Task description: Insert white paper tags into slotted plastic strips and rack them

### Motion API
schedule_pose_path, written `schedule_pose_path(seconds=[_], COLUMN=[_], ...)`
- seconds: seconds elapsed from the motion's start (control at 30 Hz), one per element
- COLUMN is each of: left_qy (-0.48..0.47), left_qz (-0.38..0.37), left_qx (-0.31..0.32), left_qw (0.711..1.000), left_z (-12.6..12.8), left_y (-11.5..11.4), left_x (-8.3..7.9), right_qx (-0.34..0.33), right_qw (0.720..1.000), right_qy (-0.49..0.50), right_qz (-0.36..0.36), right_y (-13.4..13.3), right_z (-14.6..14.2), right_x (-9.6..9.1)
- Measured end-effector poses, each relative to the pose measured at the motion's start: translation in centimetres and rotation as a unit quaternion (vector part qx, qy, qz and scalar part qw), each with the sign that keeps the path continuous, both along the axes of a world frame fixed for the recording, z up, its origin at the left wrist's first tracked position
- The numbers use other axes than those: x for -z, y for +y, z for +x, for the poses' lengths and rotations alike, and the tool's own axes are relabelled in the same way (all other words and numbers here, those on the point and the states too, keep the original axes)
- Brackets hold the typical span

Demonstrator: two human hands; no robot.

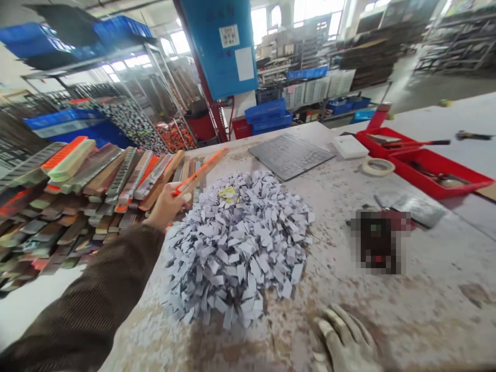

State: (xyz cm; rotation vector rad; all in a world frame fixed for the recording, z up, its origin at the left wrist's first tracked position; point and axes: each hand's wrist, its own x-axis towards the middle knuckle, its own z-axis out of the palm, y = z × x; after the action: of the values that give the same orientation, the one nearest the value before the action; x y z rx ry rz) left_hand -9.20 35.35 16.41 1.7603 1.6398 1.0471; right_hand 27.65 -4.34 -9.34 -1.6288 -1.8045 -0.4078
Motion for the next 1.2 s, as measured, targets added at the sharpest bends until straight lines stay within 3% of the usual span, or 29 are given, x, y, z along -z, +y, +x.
schedule_pose_path(seconds=[0.13, 0.3, 0.37, 0.47, 0.57, 0.67, 0.83, 1.0, 1.1, 1.2], left_qy=[0.003, 0.063, 0.091, 0.128, 0.157, 0.197, 0.223, 0.258, 0.336, 0.348], left_qz=[0.046, 0.139, 0.142, 0.143, 0.142, 0.126, 0.046, -0.105, -0.142, -0.159], left_qx=[0.087, 0.161, 0.191, 0.232, 0.245, 0.242, 0.297, 0.375, 0.392, 0.404], left_qw=[0.995, 0.975, 0.967, 0.954, 0.946, 0.942, 0.927, 0.884, 0.844, 0.831], left_z=[-1.6, -1.6, -1.4, -1.4, -1.8, -1.9, 0.2, 6.3, 9.1, 9.6], left_y=[-12.9, -30.0, -34.8, -39.3, -41.2, -41.5, -39.4, -35.9, -34.3, -34.0], left_x=[3.0, 9.8, 12.2, 15.3, 17.7, 18.7, 16.6, 14.2, 13.8, 13.6], right_qx=[0.034, 0.053, 0.064, 0.055, 0.067, 0.103, 0.076, 0.028, 0.024, 0.029], right_qw=[0.999, 0.989, 0.981, 0.984, 0.992, 0.988, 0.959, 0.913, 0.884, 0.859], right_qy=[0.024, 0.137, 0.177, 0.16, 0.103, 0.028, -0.056, -0.129, -0.154, -0.163], right_qz=[-0.003, 0.022, 0.037, 0.05, 0.019, -0.108, -0.266, -0.387, -0.442, -0.484], right_y=[0.0, 0.2, 0.0, -0.1, 0.4, 2.7, 12.3, 23.1, 26.3, 26.8], right_z=[-1.1, -1.1, -0.1, 1.8, 3.6, 5.5, 8.8, 9.7, 9.7, 10.4], right_x=[-1.5, -3.6, -4.6, -6.0, -6.9, -8.1, -11.5, -13.1, -13.4, -13.5])
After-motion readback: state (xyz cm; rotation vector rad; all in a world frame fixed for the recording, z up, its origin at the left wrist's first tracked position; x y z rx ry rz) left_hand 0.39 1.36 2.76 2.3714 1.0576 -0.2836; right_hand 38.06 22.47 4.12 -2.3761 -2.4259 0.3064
